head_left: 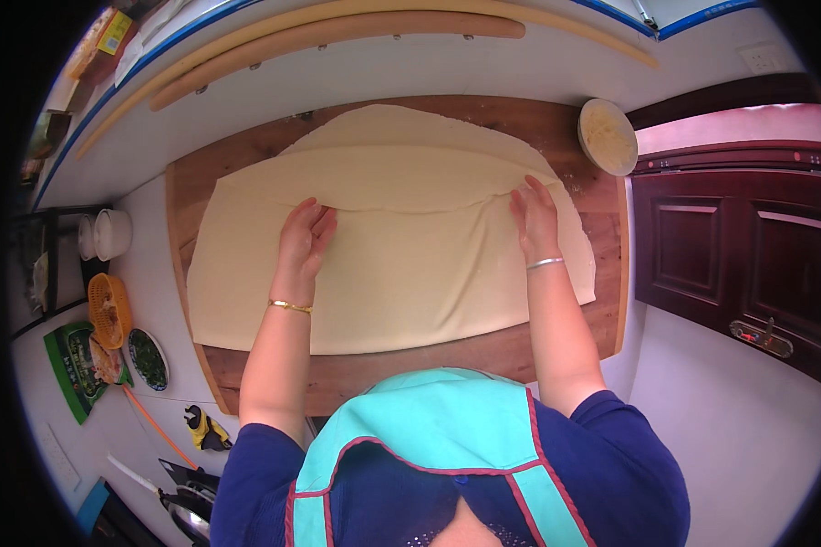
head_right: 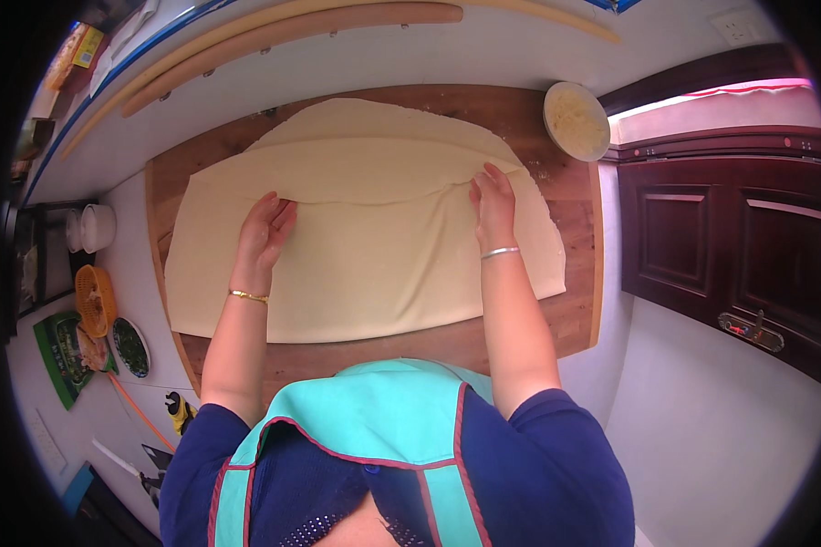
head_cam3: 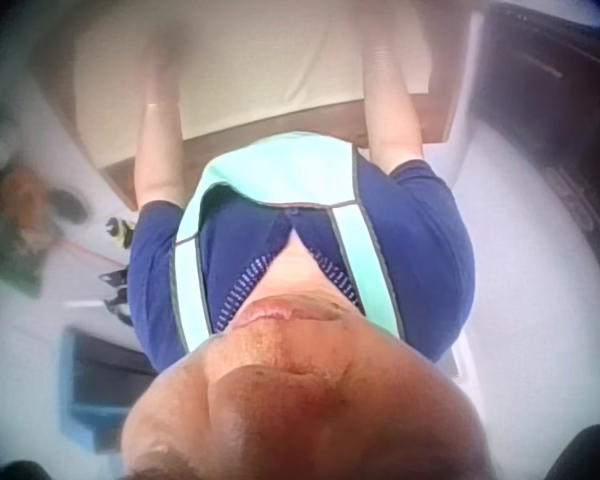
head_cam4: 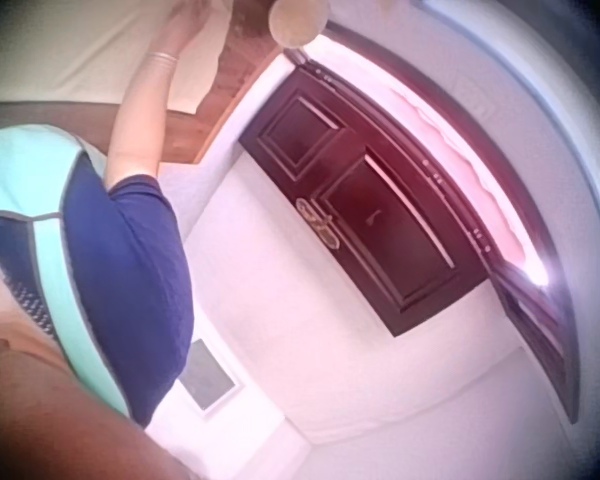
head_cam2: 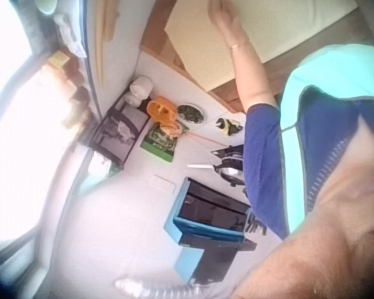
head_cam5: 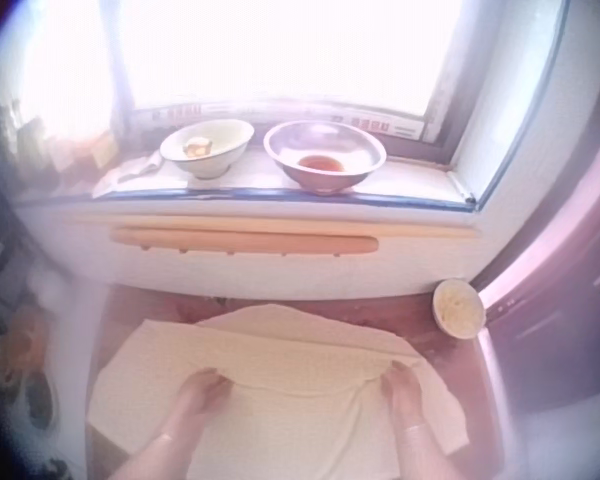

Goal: The person uses a wooden rolling pin to roll out a piece of dough on a wooden board, then rolls the dough onto the pin, unrolls it, and folds the dough over by hand.

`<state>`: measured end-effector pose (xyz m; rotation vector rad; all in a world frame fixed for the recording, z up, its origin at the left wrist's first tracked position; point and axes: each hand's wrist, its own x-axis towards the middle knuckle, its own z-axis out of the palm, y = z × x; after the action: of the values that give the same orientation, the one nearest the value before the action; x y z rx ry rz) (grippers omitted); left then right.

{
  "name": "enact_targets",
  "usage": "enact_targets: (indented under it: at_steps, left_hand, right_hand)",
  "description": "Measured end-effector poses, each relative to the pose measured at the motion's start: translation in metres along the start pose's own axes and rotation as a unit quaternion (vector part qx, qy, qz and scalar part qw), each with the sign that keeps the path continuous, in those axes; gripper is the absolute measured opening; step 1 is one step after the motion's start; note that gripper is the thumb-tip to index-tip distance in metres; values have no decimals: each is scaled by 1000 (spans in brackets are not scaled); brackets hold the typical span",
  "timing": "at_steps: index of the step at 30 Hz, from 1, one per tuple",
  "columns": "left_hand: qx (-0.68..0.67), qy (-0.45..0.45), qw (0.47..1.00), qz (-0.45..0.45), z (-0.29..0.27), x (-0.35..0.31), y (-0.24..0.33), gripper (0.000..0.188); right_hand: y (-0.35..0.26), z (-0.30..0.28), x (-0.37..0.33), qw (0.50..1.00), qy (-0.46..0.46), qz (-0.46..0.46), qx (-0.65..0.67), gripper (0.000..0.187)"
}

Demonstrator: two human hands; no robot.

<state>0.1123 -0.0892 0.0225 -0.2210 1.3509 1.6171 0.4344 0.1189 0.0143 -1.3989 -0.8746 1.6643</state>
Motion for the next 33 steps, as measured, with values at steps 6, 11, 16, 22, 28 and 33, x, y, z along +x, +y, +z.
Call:
enact_targets:
  at_steps: [6, 11, 16, 22, 28, 33]
  left_hand:
    - [229, -33, 972, -30, 30, 10, 11, 30]
    - [178, -96, 977, 66, 43, 34, 32, 30]
    - [112, -117, 981, 108, 89, 68, 71, 30]
    - [195, -96, 969, 118, 106, 115, 67, 32]
    - [309, -153, 927, 144, 108, 87, -13, 27]
    - [473, -245, 824, 195, 141, -4, -104, 21]
  right_hand:
    - [-6, 19, 30, 955, 29, -97, -279, 37]
    - [-2, 44, 1, 698, -220, -469, -494, 44]
    - [-17, 79, 18, 687, -217, -417, -554, 32]
    - [-47, 97, 108, 725, -91, -406, -549, 25]
    - [-50, 5, 99, 758, -25, -380, -530, 29]
    - [-56, -99, 68, 813, 27, -214, -541, 29]
